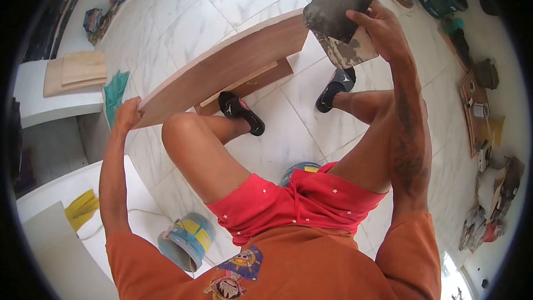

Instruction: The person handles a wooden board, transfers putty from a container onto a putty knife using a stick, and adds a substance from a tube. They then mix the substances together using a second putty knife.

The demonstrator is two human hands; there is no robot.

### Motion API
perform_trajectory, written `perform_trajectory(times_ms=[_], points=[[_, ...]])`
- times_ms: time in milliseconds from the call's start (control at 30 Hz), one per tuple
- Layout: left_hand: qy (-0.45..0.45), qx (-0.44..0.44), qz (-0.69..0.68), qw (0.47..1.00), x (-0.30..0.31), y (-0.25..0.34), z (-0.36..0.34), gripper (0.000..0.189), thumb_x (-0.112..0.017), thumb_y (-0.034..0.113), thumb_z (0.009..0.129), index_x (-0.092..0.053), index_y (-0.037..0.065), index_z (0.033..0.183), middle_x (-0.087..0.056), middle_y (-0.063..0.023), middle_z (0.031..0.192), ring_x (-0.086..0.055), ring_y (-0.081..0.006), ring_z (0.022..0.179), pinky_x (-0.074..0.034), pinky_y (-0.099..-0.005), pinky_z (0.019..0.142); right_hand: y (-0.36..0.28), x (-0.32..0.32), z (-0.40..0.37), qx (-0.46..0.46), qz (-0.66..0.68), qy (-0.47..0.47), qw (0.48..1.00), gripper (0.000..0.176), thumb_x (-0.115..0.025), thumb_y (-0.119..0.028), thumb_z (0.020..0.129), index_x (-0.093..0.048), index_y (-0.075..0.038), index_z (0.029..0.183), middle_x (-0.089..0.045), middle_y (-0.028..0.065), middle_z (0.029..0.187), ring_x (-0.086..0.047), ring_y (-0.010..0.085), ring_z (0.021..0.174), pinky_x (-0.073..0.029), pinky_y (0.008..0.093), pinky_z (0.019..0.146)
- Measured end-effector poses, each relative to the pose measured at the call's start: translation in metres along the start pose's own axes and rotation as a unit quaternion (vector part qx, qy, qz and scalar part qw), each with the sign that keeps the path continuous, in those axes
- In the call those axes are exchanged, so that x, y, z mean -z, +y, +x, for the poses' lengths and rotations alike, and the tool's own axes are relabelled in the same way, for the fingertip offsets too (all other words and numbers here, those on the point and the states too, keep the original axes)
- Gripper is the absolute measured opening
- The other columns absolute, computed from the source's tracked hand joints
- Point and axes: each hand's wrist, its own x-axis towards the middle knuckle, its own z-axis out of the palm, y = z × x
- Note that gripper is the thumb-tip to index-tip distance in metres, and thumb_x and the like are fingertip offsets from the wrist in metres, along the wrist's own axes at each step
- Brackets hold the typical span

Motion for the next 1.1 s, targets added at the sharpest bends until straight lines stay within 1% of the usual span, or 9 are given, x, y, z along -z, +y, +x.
perform_trajectory(times_ms=[167,267,400,500,567,767,800,967,1100], points=[[-0.02,0.027,0.004,0.999,-0.022,-0.007,0.0,0.024,-0.071,0.01,0.075,-0.061,0.005,0.096,-0.066,-0.0206,0.098,-0.062,-0.041,0.099,-0.049,-0.0504,0.08,0.004,0.02,0.0,0.017,-0.028,0.063,0.997,0.043,-0.068,-0.022,0.089,-0.059,0.001,0.124,-0.067,0.0147,0.108,-0.068,0.0149,0.088,-0.054,0.0284,0.076],[-0.035,0.039,0.001,0.999,-0.028,-0.011,0.003,0.025,-0.072,0.009,0.075,-0.06,0.004,0.096,-0.066,-0.0219,0.099,-0.062,-0.0421,0.098,-0.049,-0.0509,0.079,0.012,0.037,0.006,0.022,-0.053,0.083,0.995,0.044,-0.068,-0.024,0.091,-0.057,-0.003,0.127,-0.068,0.0057,0.1,-0.063,0.009,0.082,-0.049,0.0228,0.072],[-0.049,0.044,-0.008,0.998,-0.037,-0.014,0.007,0.024,-0.072,0.009,0.073,-0.058,0.002,0.093,-0.066,-0.0244,0.097,-0.062,-0.0446,0.096,-0.049,-0.0513,0.078,-0.001,0.036,-0.002,0.036,0.029,0.096,0.994,0.045,-0.069,-0.023,0.089,-0.057,0.005,0.123,-0.068,0.0118,0.103,-0.066,0.0151,0.09,-0.052,0.0259,0.08],[-0.042,0.041,-0.006,0.998,-0.046,-0.014,0.009,0.023,-0.072,0.008,0.073,-0.058,0.001,0.091,-0.066,-0.025,0.095,-0.061,-0.0454,0.095,-0.048,-0.0511,0.078,-0.01,0.031,0.001,0.097,0.25,0.041,0.962,0.041,-0.069,-0.012,0.088,-0.055,0.004,0.123,-0.064,0.0135,0.112,-0.063,0.022,0.101,-0.051,0.0369,0.09],[-0.038,0.039,-0.002,0.998,-0.046,-0.014,0.01,0.022,-0.071,0.007,0.074,-0.059,0.001,0.091,-0.066,-0.0258,0.095,-0.062,-0.0458,0.095,-0.049,-0.0505,0.078,-0.011,0.041,0.001,0.037,0.239,0.044,0.969,0.044,-0.068,-0.01,0.088,-0.054,0.008,0.126,-0.063,0.0166,0.115,-0.063,0.0233,0.104,-0.051,0.0366,0.095],[-0.051,0.044,-0.084,0.994,-0.039,0.013,0.021,0.055,-0.077,0.01,0.072,-0.053,0.005,0.122,-0.069,-0.0245,0.09,-0.068,-0.041,0.09,-0.051,-0.0459,0.078,-0.022,0.048,-0.008,0.007,0.205,0.075,0.976,0.034,-0.065,-0.006,0.088,-0.06,0.008,0.119,-0.066,0.0145,0.109,-0.064,0.0206,0.097,-0.051,0.0326,0.09],[-0.107,0.049,-0.118,0.986,-0.036,0.017,0.034,0.075,-0.078,0.013,0.071,-0.041,0.005,0.136,-0.069,-0.0255,0.097,-0.068,-0.0384,0.094,-0.052,-0.0435,0.082,-0.007,0.049,0.0,0.027,0.22,0.085,0.971,0.031,-0.063,-0.005,0.088,-0.062,0.008,0.116,-0.067,0.0136,0.106,-0.064,0.0195,0.095,-0.05,0.0319,0.088],[-0.099,-0.028,-0.201,0.974,0.014,0.142,0.104,0.089,-0.077,0.015,0.07,-0.031,0.005,0.145,-0.059,-0.0307,0.12,-0.062,-0.0396,0.109,-0.05,-0.0404,0.091,-0.015,0.056,0.0,-0.019,0.102,0.144,0.984,0.03,-0.064,-0.011,0.086,-0.066,0.01,0.108,-0.07,0.0142,0.098,-0.064,0.0208,0.092,-0.05,0.032,0.083],[0.013,-0.231,-0.154,0.96,0.044,0.27,0.15,0.088,-0.081,0.013,0.071,-0.032,0.005,0.144,-0.067,-0.0218,0.103,-0.066,-0.0294,0.099,-0.052,-0.0373,0.083,-0.025,0.063,-0.015,-0.044,0.069,0.15,0.985,0.034,-0.066,-0.016,0.085,-0.067,0.011,0.105,-0.07,0.0179,0.095,-0.066,0.023,0.088,-0.05,0.0325,0.08]])
